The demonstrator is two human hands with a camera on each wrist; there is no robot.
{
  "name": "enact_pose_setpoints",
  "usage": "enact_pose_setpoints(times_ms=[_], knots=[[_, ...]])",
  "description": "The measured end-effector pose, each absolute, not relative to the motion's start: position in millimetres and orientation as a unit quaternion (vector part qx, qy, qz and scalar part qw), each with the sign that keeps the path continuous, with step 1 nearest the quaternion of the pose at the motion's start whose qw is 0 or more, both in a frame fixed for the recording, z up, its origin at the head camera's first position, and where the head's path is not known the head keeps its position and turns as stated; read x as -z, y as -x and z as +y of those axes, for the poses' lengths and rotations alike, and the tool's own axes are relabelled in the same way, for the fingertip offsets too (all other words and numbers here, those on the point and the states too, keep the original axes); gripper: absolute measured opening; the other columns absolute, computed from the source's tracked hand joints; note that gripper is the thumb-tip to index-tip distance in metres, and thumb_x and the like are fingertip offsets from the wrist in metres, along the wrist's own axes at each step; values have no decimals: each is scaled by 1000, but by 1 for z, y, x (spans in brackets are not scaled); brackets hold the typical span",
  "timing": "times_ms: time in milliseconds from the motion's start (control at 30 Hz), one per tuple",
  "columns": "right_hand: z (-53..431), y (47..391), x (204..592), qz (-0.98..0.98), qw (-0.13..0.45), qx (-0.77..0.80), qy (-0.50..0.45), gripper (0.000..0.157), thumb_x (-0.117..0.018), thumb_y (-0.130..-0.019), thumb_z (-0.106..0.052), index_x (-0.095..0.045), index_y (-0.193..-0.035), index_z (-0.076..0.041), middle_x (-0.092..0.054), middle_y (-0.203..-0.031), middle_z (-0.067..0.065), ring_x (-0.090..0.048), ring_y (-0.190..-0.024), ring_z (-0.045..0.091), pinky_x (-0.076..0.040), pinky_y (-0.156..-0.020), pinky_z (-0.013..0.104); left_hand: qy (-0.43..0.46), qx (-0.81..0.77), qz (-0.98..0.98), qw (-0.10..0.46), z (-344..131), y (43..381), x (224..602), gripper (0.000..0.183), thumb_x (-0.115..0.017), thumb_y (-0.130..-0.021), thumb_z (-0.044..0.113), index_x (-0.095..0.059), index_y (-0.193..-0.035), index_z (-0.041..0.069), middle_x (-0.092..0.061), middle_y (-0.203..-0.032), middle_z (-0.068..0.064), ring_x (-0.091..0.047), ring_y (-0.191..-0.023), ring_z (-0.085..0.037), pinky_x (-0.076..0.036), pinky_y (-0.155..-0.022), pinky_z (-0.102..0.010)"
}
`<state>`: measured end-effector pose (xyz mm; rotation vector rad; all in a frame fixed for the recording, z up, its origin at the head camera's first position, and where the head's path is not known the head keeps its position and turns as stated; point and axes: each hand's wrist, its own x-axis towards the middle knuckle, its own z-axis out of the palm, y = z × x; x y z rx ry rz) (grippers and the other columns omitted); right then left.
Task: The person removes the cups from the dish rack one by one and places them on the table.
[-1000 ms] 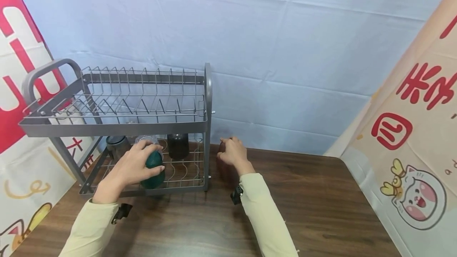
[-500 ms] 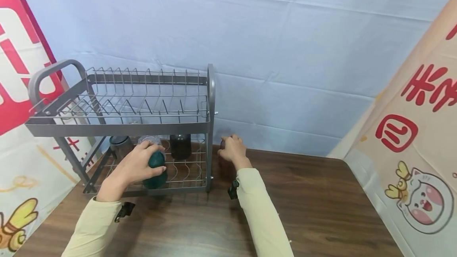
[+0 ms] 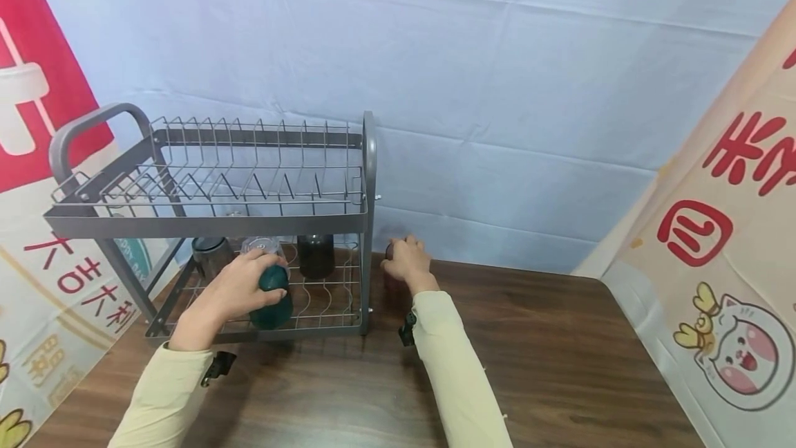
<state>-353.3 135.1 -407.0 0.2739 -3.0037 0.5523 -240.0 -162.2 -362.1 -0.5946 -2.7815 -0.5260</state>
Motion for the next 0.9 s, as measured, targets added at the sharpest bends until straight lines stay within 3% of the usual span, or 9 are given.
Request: enact_pose_setpoints(times_ms=[433,900], knots=[[140,358,413,-979,64,-174,-80,57,-64,-84,-32,-50,-135,-10,-42,-129,23,-39,-114,41,-43,-79,53,195,191,-955,120,-162,241,364,43,-74,-78,24,-61,-115,7,-52,-114,-18,-51,-98,-37,-47,-75,-50],[138,352,392,-980,39,-175,-92,64,-64,-85,-32,-42,-141,-11,-37,-133,27,-36,-118,45,-40,-85,55,214,187,-949,135,-161,239,354,41,-72,-78,27,-63,-113,8,-54,-110,-15,-54,-94,-32,-48,-72,-45]])
